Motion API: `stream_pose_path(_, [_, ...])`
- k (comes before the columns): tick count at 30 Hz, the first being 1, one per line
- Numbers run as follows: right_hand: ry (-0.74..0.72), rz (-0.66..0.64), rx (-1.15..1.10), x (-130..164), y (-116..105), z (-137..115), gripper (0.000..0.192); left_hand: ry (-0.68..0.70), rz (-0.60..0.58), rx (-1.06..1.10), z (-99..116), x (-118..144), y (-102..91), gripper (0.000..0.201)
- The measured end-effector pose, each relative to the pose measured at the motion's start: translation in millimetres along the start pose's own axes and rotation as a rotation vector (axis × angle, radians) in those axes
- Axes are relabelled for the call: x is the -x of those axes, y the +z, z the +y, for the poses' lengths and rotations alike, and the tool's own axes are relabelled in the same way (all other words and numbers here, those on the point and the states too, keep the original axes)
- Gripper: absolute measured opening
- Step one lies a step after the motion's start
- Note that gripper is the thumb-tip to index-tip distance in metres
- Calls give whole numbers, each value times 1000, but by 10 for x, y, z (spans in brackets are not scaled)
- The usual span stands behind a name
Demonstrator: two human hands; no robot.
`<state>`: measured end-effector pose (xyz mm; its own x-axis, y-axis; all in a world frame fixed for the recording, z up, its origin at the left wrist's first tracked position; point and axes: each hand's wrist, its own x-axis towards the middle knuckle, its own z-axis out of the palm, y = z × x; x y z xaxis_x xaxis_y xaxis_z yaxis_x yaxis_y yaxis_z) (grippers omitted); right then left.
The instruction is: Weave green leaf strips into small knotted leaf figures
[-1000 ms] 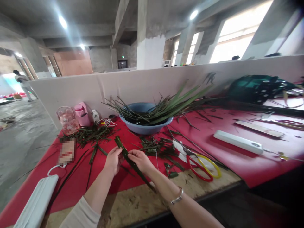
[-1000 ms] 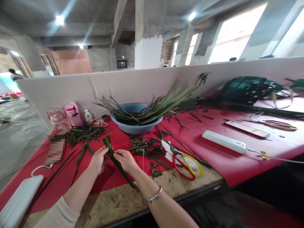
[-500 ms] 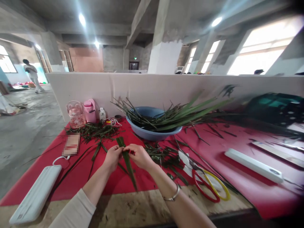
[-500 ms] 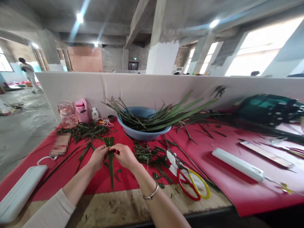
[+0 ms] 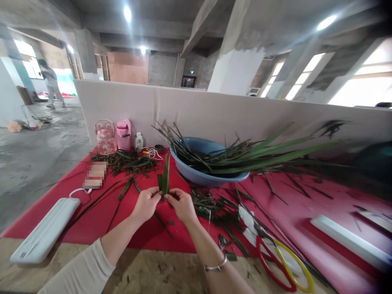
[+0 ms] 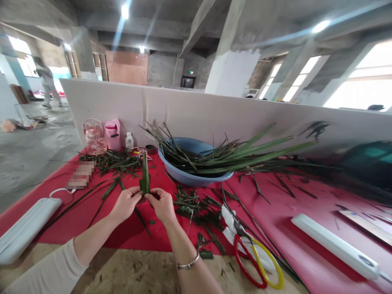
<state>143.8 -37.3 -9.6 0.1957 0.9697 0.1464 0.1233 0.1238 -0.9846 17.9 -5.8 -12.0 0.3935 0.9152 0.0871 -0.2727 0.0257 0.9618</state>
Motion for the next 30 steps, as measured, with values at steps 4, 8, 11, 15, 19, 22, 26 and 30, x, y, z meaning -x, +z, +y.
stream_pose_path(4, [2,26,-21,-10,15,2,24,-7,-9,-2,14,42,12,19])
stream_pose_path(8, [19,40,-49,-19,21,32,27,-32,-21,-8,5,55,20,20])
stream_pose_path(11, [4,62,-55,-24,35,57,29,-69,-13,19,-4,60,24,20])
stream_pose_path(15, [51,77,-127,-23,67,76,34,-93,-27,37,-11,68,26,21])
stream_pose_path(19, [78,78,-192,-13,83,72,36,-77,-34,7,-18,80,33,22])
stream_pose_path(22, [81,85,-183,-12,81,71,37,-59,-44,15,-17,93,45,22])
stream_pose_path(26, [125,81,-223,-15,94,88,38,30,-14,-52,-7,111,54,19])
stream_pose_path(30, [170,63,-308,-10,123,91,39,23,-17,-98,-17,97,53,20])
